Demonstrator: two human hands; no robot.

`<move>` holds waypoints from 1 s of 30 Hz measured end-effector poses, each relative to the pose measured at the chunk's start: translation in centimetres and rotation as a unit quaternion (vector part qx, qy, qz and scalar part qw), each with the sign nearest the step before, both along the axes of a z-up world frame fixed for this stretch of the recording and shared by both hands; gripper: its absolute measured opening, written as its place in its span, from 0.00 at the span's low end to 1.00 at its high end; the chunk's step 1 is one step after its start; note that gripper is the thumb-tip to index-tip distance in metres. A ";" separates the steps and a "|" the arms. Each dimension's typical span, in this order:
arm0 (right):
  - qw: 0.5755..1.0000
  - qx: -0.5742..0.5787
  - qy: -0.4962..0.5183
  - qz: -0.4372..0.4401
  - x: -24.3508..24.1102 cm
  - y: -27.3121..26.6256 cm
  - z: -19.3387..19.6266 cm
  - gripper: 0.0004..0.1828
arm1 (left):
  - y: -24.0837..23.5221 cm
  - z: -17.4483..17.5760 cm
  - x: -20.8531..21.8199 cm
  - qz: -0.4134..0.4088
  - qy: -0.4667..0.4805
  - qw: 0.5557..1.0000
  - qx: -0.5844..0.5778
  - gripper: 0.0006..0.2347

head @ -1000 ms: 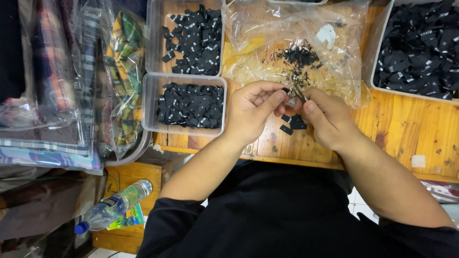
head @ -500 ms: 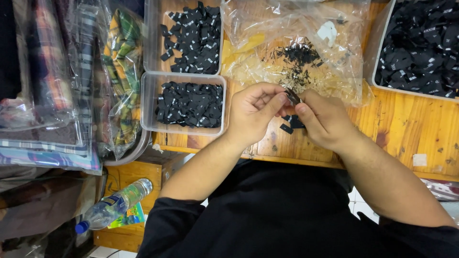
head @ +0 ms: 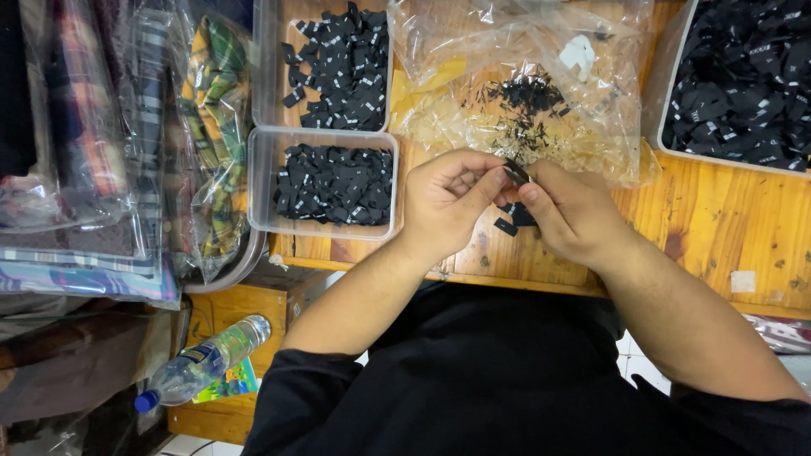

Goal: Trimming small black fabric labels using a pair of small scissors at a workbench.

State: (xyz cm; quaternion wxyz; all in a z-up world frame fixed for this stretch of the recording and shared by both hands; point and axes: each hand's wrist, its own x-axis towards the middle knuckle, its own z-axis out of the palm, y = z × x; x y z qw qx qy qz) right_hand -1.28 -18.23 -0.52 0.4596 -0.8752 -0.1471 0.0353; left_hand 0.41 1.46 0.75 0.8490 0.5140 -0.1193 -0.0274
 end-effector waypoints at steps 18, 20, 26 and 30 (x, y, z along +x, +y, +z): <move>1.000 -0.015 0.010 0.007 -0.1 -0.4 -0.8 0.21 | 0.0 -0.4 0.0 0.006 -0.014 1.000 -0.010 0.04; 1.000 -0.015 0.008 0.006 0.0 -0.3 -0.5 0.21 | 0.0 -0.3 0.1 0.006 -0.015 1.000 -0.011 0.04; 1.000 -0.027 0.016 -0.001 0.0 -0.2 -0.2 0.21 | 0.0 -0.3 0.0 0.007 -0.018 1.000 -0.012 0.04; 0.999 -0.035 0.018 -0.003 -0.2 0.0 0.6 0.21 | 0.0 -0.2 0.1 0.005 -0.019 1.000 -0.010 0.04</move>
